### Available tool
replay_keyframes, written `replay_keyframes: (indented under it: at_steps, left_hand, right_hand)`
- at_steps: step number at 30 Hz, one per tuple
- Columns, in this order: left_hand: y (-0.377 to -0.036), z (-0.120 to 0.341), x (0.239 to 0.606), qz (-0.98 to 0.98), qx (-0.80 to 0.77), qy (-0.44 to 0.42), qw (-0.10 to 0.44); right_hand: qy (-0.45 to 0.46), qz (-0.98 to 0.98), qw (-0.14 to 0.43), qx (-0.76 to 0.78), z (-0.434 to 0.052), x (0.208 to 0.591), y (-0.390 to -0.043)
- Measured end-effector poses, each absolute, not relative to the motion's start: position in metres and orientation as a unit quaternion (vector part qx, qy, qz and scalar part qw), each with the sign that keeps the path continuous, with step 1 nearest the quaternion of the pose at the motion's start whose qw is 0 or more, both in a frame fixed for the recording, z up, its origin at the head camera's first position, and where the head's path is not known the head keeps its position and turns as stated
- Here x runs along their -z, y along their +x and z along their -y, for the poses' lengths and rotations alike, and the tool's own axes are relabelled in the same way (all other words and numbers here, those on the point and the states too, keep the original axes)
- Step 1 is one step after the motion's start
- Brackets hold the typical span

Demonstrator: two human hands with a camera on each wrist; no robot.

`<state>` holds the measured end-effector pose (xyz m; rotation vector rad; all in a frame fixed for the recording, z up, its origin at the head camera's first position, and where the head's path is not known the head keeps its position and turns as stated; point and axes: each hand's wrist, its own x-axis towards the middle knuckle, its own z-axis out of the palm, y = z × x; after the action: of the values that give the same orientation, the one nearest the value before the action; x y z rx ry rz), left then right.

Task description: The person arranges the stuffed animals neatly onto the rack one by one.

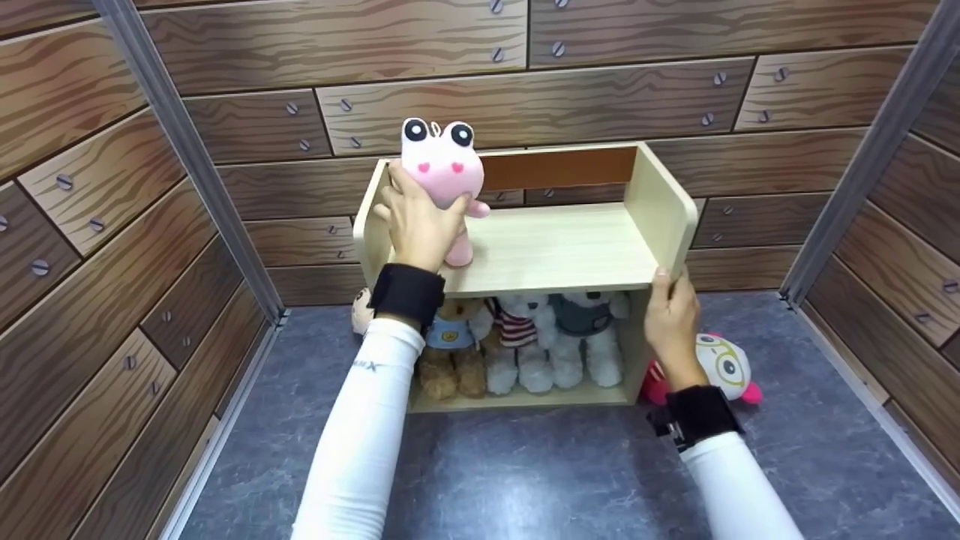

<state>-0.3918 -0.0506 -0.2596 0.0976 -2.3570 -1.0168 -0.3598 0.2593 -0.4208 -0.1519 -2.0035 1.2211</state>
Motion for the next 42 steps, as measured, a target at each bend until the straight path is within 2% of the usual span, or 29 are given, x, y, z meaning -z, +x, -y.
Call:
replay_keyframes:
  at_steps: [16,26,35,42]
  left_hand:
    - [-0.429,0.058,0.258,0.865,0.439,0.066,0.234]
    - [-0.439,0.066,0.257,0.868,0.431,0.051,0.243]
    - [-0.44,0.054,0.24,0.93,0.23,0.143,0.248]
    - [-0.45,0.057,0.241,0.912,0.28,0.107,0.279]
  right_hand:
    - [-0.046,0.79,0.378,-0.48,-0.259,0.428,-0.357]
    - [-0.043,0.788,0.388,-0.476,-0.257,0.427,-0.357]
    - [-0.039,0.788,0.387,-0.477,-0.26,0.424,-0.358]
    - [-0.045,0.789,0.389,-0.473,-0.262,0.423,-0.359]
